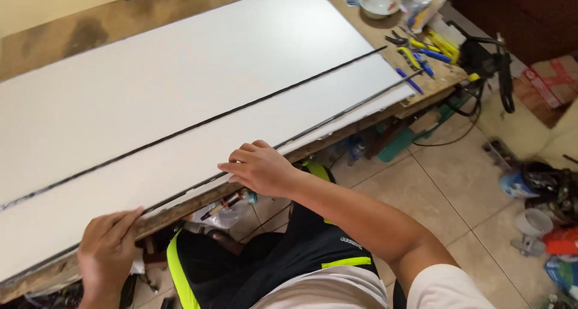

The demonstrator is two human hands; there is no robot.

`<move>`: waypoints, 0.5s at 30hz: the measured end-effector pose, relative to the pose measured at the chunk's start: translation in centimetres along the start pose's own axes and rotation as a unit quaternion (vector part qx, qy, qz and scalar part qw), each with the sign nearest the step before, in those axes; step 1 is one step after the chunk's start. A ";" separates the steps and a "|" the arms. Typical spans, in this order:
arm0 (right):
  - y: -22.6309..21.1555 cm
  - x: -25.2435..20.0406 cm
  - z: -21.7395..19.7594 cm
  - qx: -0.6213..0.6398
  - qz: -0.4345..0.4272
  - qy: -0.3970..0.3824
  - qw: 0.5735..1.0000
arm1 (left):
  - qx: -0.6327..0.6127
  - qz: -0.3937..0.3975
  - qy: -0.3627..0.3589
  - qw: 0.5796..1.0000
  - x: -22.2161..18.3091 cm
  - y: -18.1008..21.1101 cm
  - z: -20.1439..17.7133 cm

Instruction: Installing LED backlight strips onto a large display panel at an electronics repair station.

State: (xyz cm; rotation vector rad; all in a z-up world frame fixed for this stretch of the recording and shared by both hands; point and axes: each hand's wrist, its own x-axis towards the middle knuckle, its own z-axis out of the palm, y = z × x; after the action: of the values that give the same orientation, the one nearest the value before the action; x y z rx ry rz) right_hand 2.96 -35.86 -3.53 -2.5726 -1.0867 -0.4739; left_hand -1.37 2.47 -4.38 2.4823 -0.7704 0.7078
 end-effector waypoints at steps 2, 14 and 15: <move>2.2 -2.3 -1.8 -0.005 0.045 -0.002 0.999 | -0.004 0.016 0.011 1.000 0.0 -0.1 -0.2; 8.3 -8.2 -6.1 0.037 0.107 0.052 0.992 | 0.147 -0.098 -0.176 0.969 -6.7 -14.0 2.0; 7.8 -8.1 -6.5 0.048 0.100 0.074 0.991 | 0.210 -0.164 -0.283 0.921 -7.9 -16.7 2.4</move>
State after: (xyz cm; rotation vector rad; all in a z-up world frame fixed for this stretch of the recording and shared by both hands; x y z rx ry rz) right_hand 2.13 -48.78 -2.24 -2.4842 -0.7728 -0.5392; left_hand 4.10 16.65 -15.11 3.1615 -0.3767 0.0133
